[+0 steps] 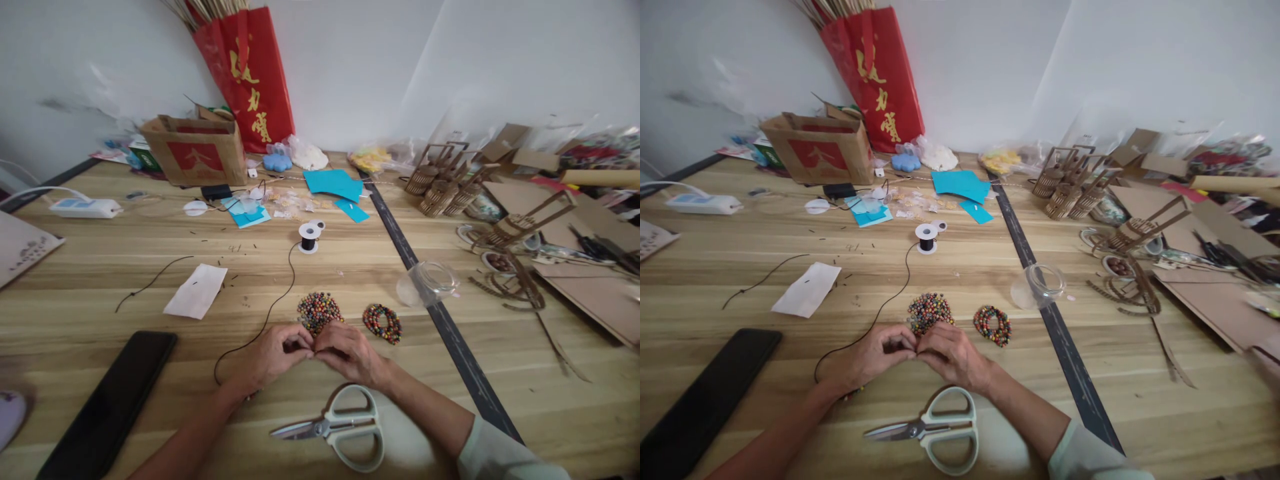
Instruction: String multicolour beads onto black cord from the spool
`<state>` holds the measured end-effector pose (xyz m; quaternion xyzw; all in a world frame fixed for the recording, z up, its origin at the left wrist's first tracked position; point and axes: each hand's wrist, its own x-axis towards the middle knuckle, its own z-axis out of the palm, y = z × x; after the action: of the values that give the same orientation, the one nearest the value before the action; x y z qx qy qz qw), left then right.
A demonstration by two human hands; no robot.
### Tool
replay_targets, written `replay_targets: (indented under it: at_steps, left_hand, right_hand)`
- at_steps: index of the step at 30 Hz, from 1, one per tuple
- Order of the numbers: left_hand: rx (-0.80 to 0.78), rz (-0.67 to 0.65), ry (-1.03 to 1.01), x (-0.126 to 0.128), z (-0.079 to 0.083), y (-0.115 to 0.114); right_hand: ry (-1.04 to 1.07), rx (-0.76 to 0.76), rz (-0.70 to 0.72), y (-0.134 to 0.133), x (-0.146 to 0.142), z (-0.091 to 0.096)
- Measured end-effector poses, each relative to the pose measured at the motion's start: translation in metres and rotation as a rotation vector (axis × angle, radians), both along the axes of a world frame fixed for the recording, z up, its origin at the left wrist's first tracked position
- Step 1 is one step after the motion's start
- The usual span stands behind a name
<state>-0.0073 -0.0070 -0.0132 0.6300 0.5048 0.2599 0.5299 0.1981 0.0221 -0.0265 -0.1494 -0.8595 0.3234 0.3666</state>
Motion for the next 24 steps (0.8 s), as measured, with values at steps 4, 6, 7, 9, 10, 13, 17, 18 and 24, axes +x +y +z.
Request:
replay_targets:
  at_steps: [4,6,7,9,10,13,17,18,24]
  left_hand:
    - [-0.001,-0.004,0.011,0.001,0.006,0.0]
    - [0.02,-0.017,0.016,0.0,0.009,-0.001]
    - [0.036,-0.026,0.019,0.0,0.011,-0.001]
    - [0.065,-0.029,0.024,-0.002,0.013,-0.001]
    - [0.069,-0.023,0.022,-0.002,0.014,-0.001]
    - [0.054,0.001,-0.007,-0.004,0.014,-0.001]
    - [0.034,0.005,-0.068,-0.006,0.01,-0.002]
    - [0.028,0.004,-0.078,-0.006,0.009,-0.002]
    - [0.036,-0.013,-0.048,-0.005,0.011,-0.002]
  right_hand:
    - [0.008,0.0,0.009,0.0,0.001,-0.001]
    - [-0.008,0.011,0.006,0.0,0.001,-0.001]
    - [-0.017,0.022,0.005,-0.001,0.002,-0.001]
    - [-0.029,0.049,0.007,-0.001,0.003,0.0]
    - [-0.033,0.063,0.01,-0.002,0.003,0.001]
    - [-0.041,0.097,0.02,-0.003,0.004,0.003]
    - [-0.018,0.146,-0.006,-0.004,0.004,0.004]
    - [-0.013,0.157,-0.017,-0.004,0.004,0.004]
    - [-0.024,0.161,-0.054,-0.004,0.004,0.005]
